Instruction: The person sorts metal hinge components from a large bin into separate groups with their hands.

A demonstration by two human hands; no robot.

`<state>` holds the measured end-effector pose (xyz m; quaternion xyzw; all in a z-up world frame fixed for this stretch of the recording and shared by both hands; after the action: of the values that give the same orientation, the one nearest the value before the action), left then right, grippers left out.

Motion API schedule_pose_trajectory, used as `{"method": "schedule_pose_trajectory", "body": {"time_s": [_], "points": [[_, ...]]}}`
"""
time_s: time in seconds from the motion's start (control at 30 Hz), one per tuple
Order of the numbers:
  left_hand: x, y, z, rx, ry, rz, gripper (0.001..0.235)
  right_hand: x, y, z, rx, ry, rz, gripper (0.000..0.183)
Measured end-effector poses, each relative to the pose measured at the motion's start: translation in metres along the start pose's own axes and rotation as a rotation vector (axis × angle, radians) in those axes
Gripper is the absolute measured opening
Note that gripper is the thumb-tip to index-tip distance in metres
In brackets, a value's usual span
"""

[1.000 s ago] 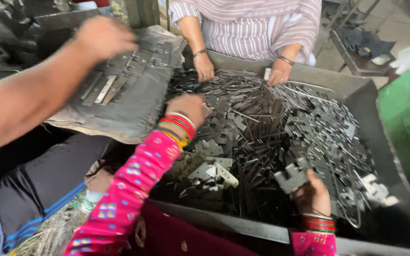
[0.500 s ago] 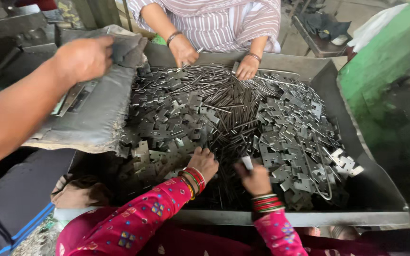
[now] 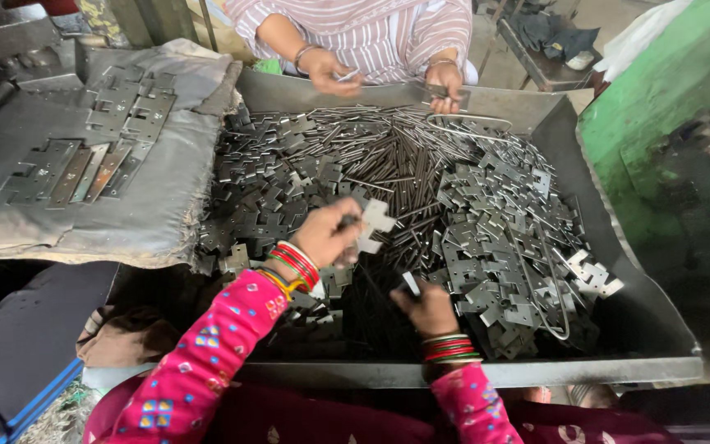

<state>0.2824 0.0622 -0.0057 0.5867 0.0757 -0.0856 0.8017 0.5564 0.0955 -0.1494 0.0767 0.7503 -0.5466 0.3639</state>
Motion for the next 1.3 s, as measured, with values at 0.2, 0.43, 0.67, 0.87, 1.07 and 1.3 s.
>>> {"method": "schedule_pose_trajectory", "body": {"time_s": [0.2,0.43,0.67,0.87,1.07,1.3], "points": [[-0.026,-0.003,-0.013,0.003,-0.13,0.737,0.033,-0.018,-0.007,-0.002,-0.154,0.132,0.032,0.026],[-0.007,-0.046,-0.038,0.188,-0.019,0.481,0.02,0.029,-0.044,-0.003,-0.256,-0.163,0.747,0.03],[0.003,-0.035,-0.026,0.061,0.055,0.381,0.024,0.005,-0.015,0.004,-0.199,0.142,0.108,0.034],[0.004,-0.023,-0.02,0.021,0.056,0.471,0.025,-0.042,0.014,0.01,0.397,0.524,-0.803,0.057],[0.065,-0.042,-0.016,-0.009,-0.047,0.477,0.036,-0.046,-0.005,0.006,0.341,0.189,-1.376,0.045],[0.119,-0.063,0.026,0.183,0.243,-0.571,0.054,-0.002,-0.057,0.018,0.132,0.141,-0.908,0.048]]}}
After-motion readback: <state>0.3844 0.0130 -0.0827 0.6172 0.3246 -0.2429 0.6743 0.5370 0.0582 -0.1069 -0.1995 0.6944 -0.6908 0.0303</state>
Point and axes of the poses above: each hand's wrist, its own z-axis away from the middle knuckle, its own x-axis out of the palm, y = z × x, the point moved 1 cm from there along -z, towards the middle knuckle, and after that the axes turned 11 degrees about -x, right-handed, at the moved point
